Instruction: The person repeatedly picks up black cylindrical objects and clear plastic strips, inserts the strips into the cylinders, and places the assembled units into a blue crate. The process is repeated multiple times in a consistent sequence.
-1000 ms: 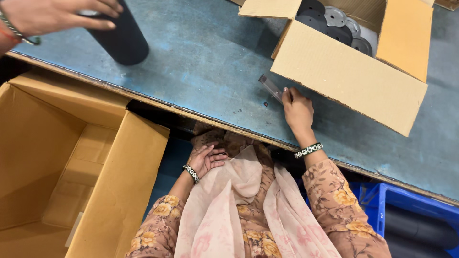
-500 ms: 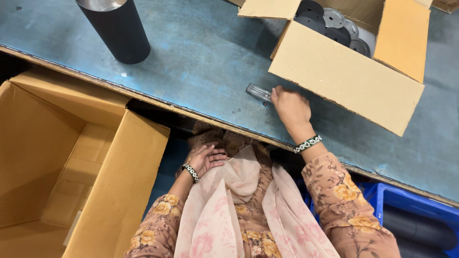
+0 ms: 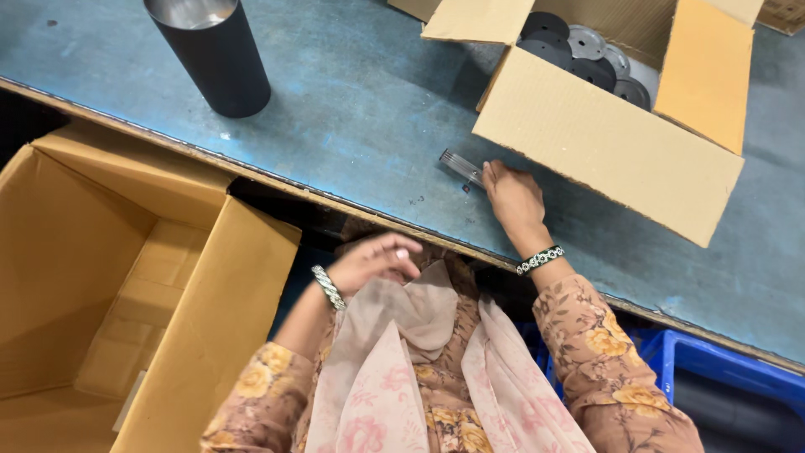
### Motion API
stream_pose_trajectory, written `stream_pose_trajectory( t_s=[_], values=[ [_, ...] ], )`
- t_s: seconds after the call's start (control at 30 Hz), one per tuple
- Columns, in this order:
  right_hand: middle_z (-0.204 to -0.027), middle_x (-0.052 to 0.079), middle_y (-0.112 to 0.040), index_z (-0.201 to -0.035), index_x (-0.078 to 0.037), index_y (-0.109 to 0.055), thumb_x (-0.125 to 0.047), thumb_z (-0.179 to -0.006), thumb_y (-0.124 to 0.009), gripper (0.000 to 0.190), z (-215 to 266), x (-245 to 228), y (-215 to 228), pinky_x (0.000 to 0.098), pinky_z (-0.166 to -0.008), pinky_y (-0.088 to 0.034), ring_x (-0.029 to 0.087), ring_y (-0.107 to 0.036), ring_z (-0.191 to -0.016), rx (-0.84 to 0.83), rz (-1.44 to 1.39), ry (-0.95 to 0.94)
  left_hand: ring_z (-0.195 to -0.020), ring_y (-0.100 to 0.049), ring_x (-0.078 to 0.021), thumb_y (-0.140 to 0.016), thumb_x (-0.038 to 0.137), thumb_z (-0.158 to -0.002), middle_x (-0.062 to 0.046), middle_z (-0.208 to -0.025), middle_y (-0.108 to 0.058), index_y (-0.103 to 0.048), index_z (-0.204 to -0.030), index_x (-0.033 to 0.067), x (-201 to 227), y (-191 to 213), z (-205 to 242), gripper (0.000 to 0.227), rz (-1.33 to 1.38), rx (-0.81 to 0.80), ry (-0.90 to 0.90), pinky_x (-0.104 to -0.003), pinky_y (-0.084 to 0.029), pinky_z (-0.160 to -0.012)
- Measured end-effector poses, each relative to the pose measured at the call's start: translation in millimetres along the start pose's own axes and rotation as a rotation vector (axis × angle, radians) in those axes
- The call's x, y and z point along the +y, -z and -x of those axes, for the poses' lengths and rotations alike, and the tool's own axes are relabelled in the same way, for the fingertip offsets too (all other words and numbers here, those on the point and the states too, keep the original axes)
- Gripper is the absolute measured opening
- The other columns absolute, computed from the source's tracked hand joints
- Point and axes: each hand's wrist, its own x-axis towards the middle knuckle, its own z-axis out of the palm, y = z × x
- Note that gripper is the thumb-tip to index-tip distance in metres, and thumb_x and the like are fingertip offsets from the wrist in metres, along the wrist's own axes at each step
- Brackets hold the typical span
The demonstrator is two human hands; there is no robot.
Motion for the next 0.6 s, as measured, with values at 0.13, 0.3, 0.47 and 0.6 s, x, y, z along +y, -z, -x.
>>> stream_pose_trajectory(
  t_s=[0.13,0.3,0.47,0.6],
  values=[
    [-0.087,0.02,-0.07,-0.095,-0.011,-0.064,-0.043,-0.106,-0.047,0.038,-0.1,0.5,2.1,0.055,-0.074,-0.054,0.044,-0.067,-0.085,0.002,0.013,-0.012,-0.098,-0.071,-0.0157,-0.063,0.027,-0.103,-0.006,-0.108,-0.071,-0.063,-0.119,0.007,112.7,9.9,12.1,0.025,-0.21,0.354,-0.566,-0.032,-0.062,-0.082],
    [-0.085,0.02,-0.07,-0.095,-0.011,-0.064,-0.043,-0.106,-0.046,0.038,1.9,-0.1,1.3,0.0549,-0.074,-0.054,0.044,-0.068,-0.083,0.003,0.028,-0.006,-0.11,-0.067,-0.0171,-0.072,0.012,-0.111,-0.006,-0.12,-0.064,-0.064,-0.124,0.0055,226.6,31.7,42.1,0.017,-1.247,0.942,-1.002,-0.031,-0.059,-0.095],
    [-0.086,0.019,-0.071,-0.095,-0.009,-0.063,-0.04,-0.107,-0.045,0.038,-0.3,1.2,-4.4,0.0527,-0.07,-0.055,0.041,-0.069,-0.079,0.057,0.054,0.038,-0.101,-0.064,-0.0229,-0.065,0.011,-0.109,-0.01,-0.113,-0.064,-0.062,-0.111,0.004,264.8,61.5,48.0,0.008,-0.694,0.815,-1.223,-0.038,-0.057,-0.09],
    [-0.083,0.019,-0.071,-0.096,-0.011,-0.063,-0.041,-0.107,-0.045,0.037,2.1,2.3,-6.3,0.0522,-0.069,-0.056,0.04,-0.07,-0.078,0.008,0.093,0.018,-0.081,-0.064,-0.0258,-0.06,0.021,-0.109,-0.01,-0.098,-0.068,-0.063,-0.092,0.007,263.3,112.6,53.7,0.022,-0.691,0.941,-1.373,-0.041,-0.057,-0.077]
  ],
)
